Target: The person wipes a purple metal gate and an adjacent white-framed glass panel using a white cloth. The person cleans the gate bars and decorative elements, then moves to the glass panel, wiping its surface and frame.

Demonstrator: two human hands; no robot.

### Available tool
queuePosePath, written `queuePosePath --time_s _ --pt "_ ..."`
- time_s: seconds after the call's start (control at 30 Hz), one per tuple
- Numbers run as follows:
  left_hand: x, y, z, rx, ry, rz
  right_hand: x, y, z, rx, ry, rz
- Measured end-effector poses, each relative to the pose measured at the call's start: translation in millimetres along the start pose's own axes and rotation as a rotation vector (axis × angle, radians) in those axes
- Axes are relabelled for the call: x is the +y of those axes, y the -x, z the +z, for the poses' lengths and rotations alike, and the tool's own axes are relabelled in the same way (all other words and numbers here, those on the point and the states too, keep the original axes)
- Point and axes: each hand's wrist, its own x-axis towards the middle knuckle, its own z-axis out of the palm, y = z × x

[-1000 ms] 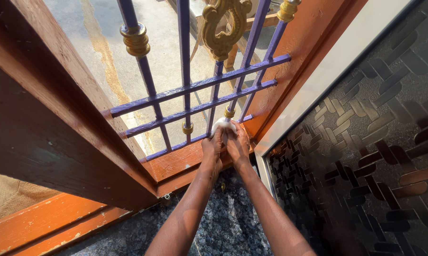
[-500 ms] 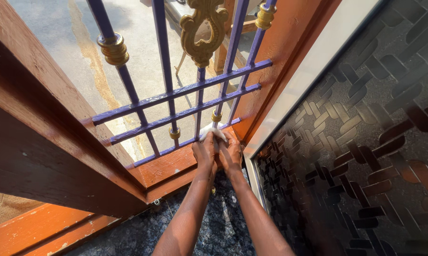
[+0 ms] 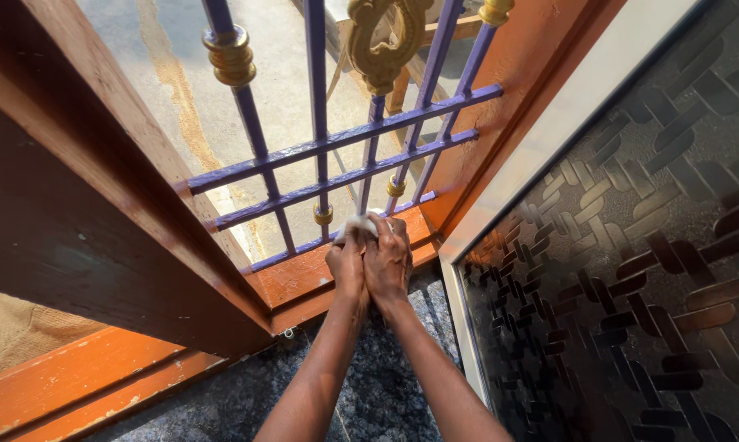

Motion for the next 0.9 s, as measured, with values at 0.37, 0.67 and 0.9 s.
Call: queuePosePath --time_s 0.37,0.67,0.9 --pt "3 -7 -9 -0.033 -0.139 -0.035 6 3 -19 -0.324 0.232 0.155" --pt "-10 25 -29 0.11 0.126 0.031 -23 30 -31 -0.18 0.126 -0.085" --pt "8 11 -50 0.176 0.173 0.102 -59 29 -14 -0.133 0.186 -0.113"
